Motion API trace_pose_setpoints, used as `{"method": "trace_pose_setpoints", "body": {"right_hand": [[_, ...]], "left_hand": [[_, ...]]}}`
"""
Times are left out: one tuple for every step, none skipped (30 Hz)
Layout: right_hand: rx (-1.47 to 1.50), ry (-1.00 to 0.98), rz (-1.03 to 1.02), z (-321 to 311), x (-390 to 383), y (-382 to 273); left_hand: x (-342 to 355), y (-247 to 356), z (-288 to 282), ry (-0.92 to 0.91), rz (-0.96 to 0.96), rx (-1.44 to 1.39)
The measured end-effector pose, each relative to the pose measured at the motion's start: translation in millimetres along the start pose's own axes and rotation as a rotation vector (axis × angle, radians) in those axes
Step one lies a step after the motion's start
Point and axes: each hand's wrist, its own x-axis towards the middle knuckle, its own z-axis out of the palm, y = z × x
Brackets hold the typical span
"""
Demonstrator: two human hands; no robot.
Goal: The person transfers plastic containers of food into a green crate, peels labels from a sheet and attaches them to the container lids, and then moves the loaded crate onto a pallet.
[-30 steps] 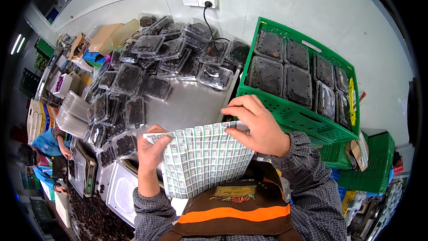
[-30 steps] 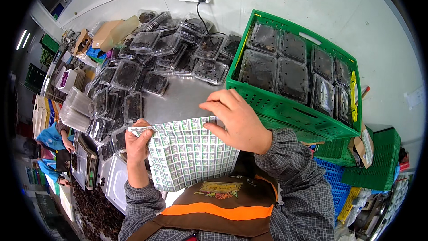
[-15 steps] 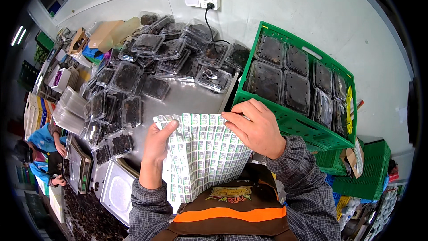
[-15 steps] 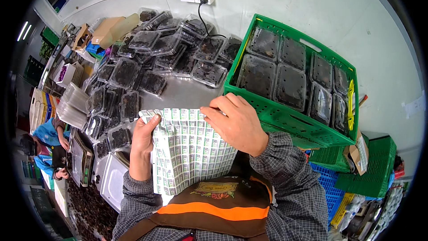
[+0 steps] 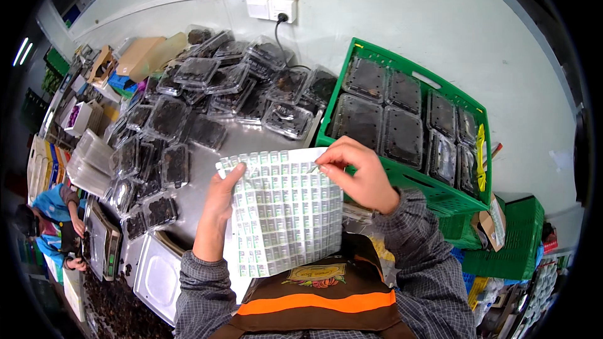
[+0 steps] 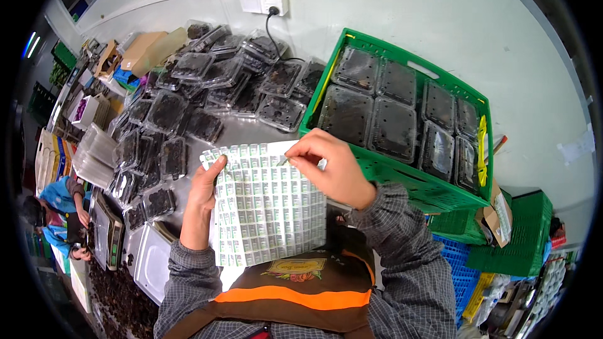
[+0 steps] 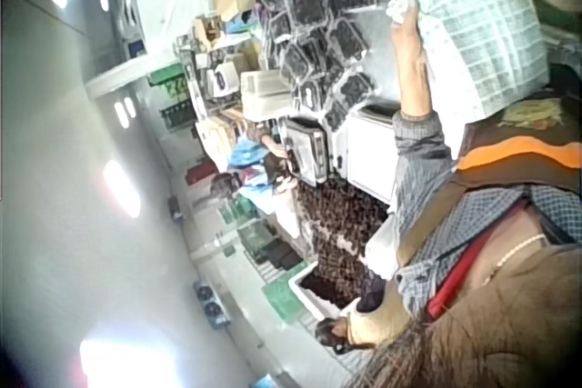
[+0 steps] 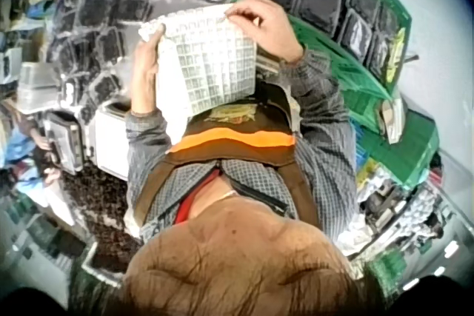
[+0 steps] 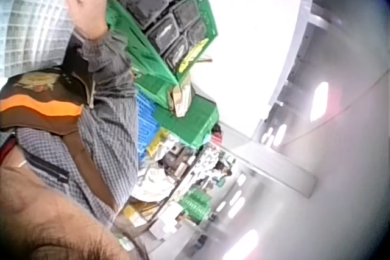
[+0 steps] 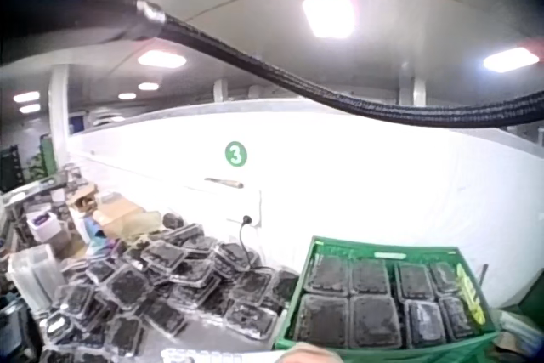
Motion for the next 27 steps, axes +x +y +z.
{"method": "trace_pose_setpoints", "body": {"right_hand": [[0.171,-0.035,0.136,-16,0,11],[0.345,-0.078,0.293,-32,6,15],[0.333,-0.099,0.346,-50,15,23],[0.305,-0.104,0.399,-76,23,28],[0.264,-0.132,0.463,-100,35,44],[0.209,-0.14,0.549,-131,39,67],[0.312,-0.11,0.613,-151,45,90],[0.266,-0.14,0.656,-162,58,101],[0.165,-0.152,0.693,-168,68,121],[0.066,-0.166,0.73,-171,78,136],[0.011,-0.196,0.734,-171,85,139],[-0.046,-0.226,0.737,-170,92,142],[-0.1,-0.258,0.742,-167,97,145],[-0.149,-0.307,0.722,-168,103,153],[-0.2,-0.354,0.702,-170,110,164],[-0.246,-0.404,0.678,-167,116,168],[-0.337,-0.443,0.55,-164,119,172],[-0.463,-0.45,0.549,-160,120,175],[-0.587,-0.455,0.545,-154,120,175],[-0.712,-0.456,0.538,-148,120,172],[-0.849,-0.396,0.493,-144,118,168],[-0.884,-0.319,0.467,-149,116,164],[-0.918,-0.239,0.442,-155,114,162],[-0.95,-0.159,0.418,-162,111,161],[-0.876,-0.111,0.411,-181,106,167],[-0.65,-0.182,0.471,-204,102,167],[-0.422,-0.249,0.525,-229,96,165]], "left_hand": [[5,-5,-4,0.02,0.011,0.026],[5,-5,-8,0.049,0.031,0.051],[-1,-6,-14,0.084,0.084,0.045],[-8,-5,-10,0.1,0.134,0.033],[-18,-1,-11,0.1,0.164,0.04],[-19,-5,-6,0.081,0.173,0.039],[-27,-5,-2,0.097,0.182,0.025],[-39,-2,-3,0.13,0.201,0.014],[-48,-4,-6,0.147,0.232,0.001],[-56,-3,-4,0.158,0.252,0.0],[-64,-5,-3,0.204,0.286,-0.011],[-71,-7,0,0.249,0.319,-0.024],[-78,-7,3,0.216,0.325,-0.048],[-84,-7,11,0.213,0.343,-0.087],[-86,-11,13,0.204,0.363,-0.097],[-91,-15,13,0.199,0.384,-0.104],[-94,-19,15,0.198,0.38,-0.101],[-96,-23,18,0.194,0.374,-0.097],[-99,-27,20,0.189,0.368,-0.092],[-101,-31,18,0.155,0.364,-0.082],[-103,-36,14,0.118,0.359,-0.071],[-102,-39,18,0.075,0.355,-0.064],[-103,-41,23,0.055,0.36,-0.045],[-103,-45,29,0.101,0.372,-0.063],[-102,-46,41,0.138,0.385,-0.081],[-102,-50,50,0.18,0.401,-0.105],[-102,-52,52,0.105,0.4,-0.132]]}}
